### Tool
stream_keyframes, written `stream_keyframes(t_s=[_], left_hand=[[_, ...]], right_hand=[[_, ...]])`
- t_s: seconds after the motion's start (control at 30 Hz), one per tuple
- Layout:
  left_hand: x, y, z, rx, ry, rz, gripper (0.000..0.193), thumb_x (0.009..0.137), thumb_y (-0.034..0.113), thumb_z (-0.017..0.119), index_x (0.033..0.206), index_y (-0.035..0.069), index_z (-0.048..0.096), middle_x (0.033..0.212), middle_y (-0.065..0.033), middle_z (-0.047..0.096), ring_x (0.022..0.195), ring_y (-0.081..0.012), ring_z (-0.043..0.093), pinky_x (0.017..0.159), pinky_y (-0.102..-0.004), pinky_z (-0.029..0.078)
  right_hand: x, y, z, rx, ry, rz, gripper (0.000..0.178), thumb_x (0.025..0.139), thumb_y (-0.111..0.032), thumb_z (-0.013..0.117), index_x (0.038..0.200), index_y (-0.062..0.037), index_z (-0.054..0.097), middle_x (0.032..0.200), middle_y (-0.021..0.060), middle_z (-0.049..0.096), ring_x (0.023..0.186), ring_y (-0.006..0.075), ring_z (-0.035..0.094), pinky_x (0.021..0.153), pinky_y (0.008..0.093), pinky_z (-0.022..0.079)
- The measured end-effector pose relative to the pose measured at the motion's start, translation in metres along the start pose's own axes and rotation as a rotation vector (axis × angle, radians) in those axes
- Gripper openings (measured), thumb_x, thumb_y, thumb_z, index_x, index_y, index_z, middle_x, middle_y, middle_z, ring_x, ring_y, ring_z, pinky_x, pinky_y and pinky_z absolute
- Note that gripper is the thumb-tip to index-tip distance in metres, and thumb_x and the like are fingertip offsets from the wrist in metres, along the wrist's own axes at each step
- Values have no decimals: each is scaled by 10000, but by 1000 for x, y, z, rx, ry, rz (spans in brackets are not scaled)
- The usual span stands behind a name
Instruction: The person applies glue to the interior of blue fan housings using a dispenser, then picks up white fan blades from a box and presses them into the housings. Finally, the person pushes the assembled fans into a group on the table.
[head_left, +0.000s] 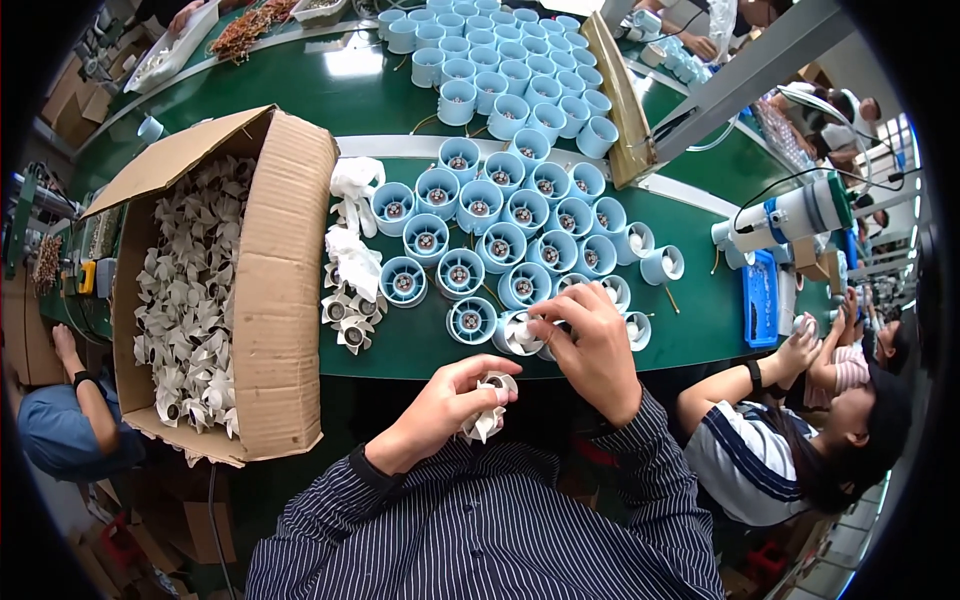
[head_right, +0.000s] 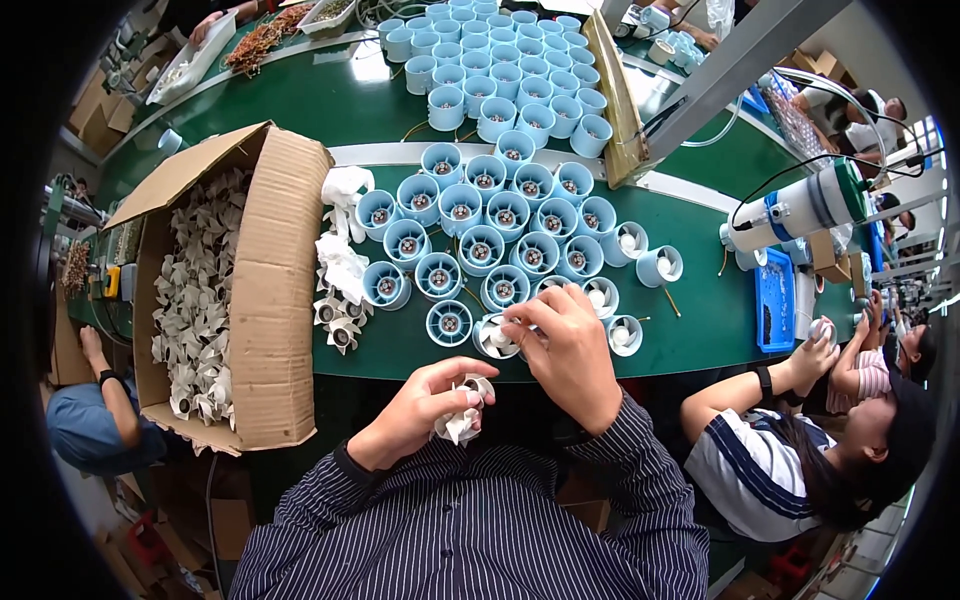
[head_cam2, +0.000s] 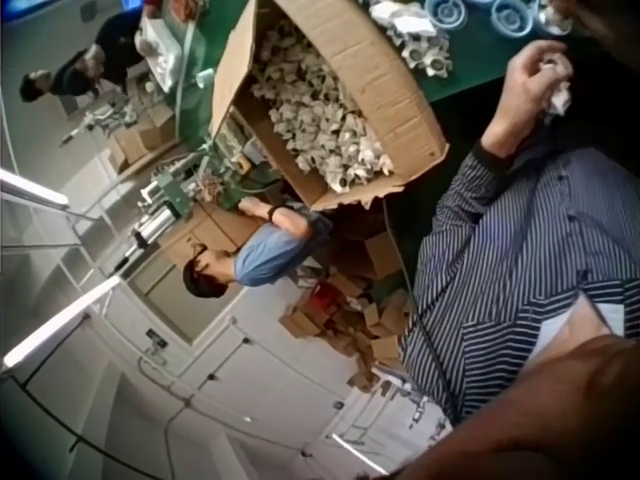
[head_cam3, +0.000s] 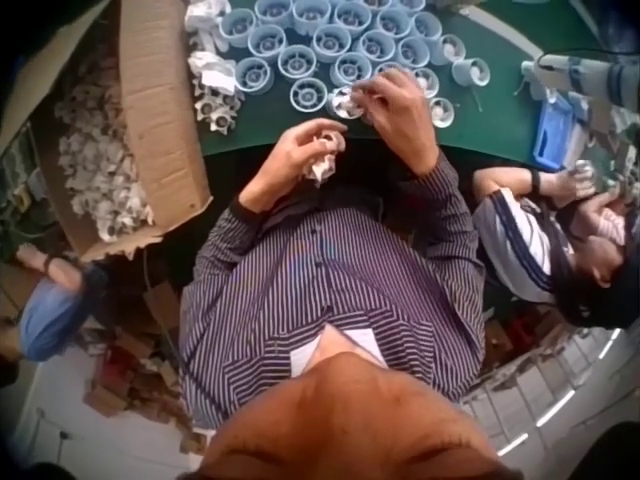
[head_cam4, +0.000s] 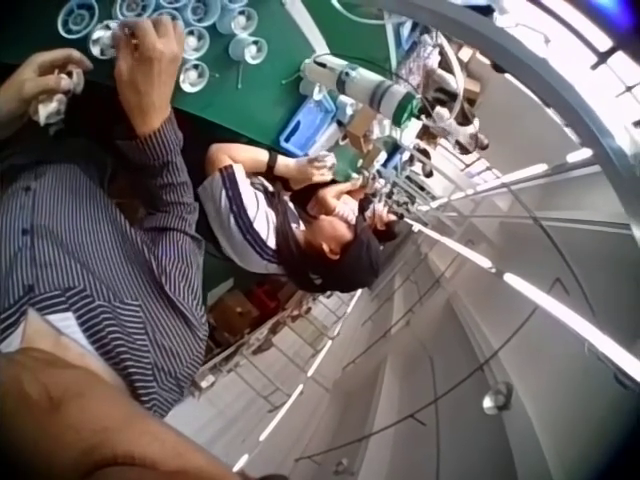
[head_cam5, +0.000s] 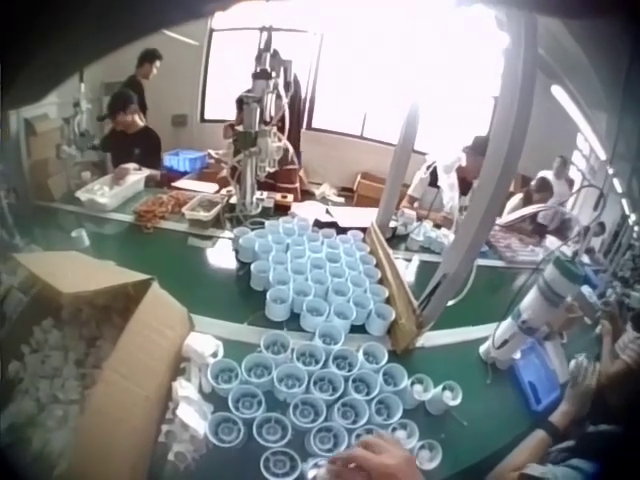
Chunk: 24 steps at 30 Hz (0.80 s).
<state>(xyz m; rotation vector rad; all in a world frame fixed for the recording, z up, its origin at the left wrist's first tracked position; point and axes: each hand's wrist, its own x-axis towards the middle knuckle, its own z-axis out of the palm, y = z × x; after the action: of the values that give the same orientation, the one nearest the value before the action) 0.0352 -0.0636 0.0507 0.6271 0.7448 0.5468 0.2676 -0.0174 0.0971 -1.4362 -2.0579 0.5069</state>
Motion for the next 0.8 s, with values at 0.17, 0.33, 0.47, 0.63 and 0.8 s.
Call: stream_keyframes(t_s=[0.17, 0.33, 0.47, 0.63, 0.8], left_hand=[[3, 2, 3, -32, -34, 0, 514, 1003, 149, 712, 1476, -11, 589, 1166, -107, 711, 907, -128, 705, 822, -292, 603], [5, 5, 8, -66, -45, 35, 640, 982, 202, 741, 1551, -6, 535, 1184, -119, 702, 899, -152, 709, 825, -311, 602], [0, 4, 8, -113, -41, 64, 727, 958, 233, 759, 1590, -10, 495, 1178, -127, 698, 890, -175, 711, 821, -327, 598], [-2, 5, 0, -200, -119, 91, 730, 964, 167, 713, 1623, -17, 456, 1153, -128, 680, 922, -196, 722, 826, -328, 593], [-12, 11, -4, -294, -165, 79, 762, 955, 201, 713, 1632, -20, 442, 1127, -122, 663, 890, -211, 731, 812, -333, 593]], right_hand=[[1, 0, -2, -99, -78, -76, 113, 873, -109, 835, 965, -68, 785, 876, 63, 669, 877, 288, 604, 790, 427, 498], [7, -1, -11, -129, -65, -98, 185, 830, -98, 864, 1000, -87, 792, 883, 60, 677, 875, 290, 629, 786, 422, 514], [2, -12, -22, 81, -162, -186, 238, 814, -88, 871, 1037, -92, 788, 899, 57, 688, 887, 282, 650, 792, 407, 533], [-14, -22, -26, 96, -285, -315, 256, 818, -72, 866, 1058, -81, 776, 951, 51, 715, 891, 263, 670, 789, 378, 553], [-15, -24, -17, 113, -223, -391, 242, 822, -50, 860, 1046, -71, 771, 986, 48, 731, 866, 252, 672, 759, 366, 553]])
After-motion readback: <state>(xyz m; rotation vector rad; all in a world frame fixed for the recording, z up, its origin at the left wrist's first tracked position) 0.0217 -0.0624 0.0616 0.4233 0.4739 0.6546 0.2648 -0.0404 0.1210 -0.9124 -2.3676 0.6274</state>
